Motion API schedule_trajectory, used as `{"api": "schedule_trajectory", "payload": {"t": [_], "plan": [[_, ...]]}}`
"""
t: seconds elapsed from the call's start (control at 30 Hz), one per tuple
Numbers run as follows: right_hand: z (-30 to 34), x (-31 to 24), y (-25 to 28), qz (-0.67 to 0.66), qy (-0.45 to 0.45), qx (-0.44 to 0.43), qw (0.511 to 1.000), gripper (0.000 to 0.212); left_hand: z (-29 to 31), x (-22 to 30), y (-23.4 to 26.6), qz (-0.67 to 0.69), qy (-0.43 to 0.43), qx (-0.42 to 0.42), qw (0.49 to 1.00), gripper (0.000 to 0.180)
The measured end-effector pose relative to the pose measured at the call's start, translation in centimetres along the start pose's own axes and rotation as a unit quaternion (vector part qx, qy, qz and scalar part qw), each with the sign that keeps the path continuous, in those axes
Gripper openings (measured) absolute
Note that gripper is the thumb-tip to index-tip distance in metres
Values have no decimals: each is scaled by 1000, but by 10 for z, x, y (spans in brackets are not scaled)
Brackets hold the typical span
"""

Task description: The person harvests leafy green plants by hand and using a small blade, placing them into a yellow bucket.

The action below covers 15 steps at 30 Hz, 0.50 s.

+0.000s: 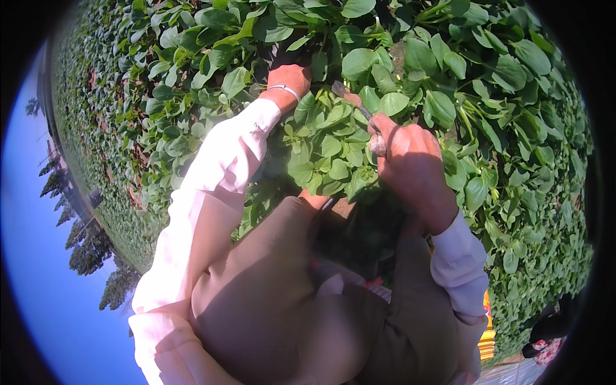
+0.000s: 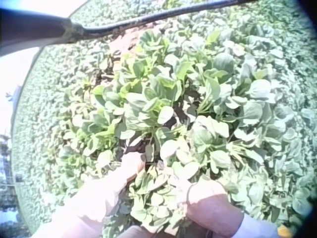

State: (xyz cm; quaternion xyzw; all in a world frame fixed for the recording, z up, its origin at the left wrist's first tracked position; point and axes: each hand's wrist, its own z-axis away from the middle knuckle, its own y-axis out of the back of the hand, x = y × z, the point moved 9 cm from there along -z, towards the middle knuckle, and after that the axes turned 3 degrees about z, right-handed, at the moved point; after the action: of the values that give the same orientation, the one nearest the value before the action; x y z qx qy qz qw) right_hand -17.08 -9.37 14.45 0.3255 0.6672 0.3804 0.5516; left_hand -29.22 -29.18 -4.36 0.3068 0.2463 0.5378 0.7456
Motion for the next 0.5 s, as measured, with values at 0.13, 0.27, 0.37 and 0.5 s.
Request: {"api": "schedule_trajectory", "payload": {"t": [0.13, 0.27, 0.37, 0.5], "plan": [[1, 3, -7, -2, -9, -31, 999, 25, 0, -7, -1, 43, -17, -6, 999, 28], [-2, 6, -9, -30, -17, -46, 998, 24, 15, -13, 13, 129, -108, 0, 986, 37], [-3, 4, -6, -31, -16, -31, 999, 22, 26, -31, 61, 376, -139, -28, 916, 36], [-1, 7, -12, -23, -30, -60, 997, 21, 35, -44, 75, 504, -103, -27, 857, 36]]}}
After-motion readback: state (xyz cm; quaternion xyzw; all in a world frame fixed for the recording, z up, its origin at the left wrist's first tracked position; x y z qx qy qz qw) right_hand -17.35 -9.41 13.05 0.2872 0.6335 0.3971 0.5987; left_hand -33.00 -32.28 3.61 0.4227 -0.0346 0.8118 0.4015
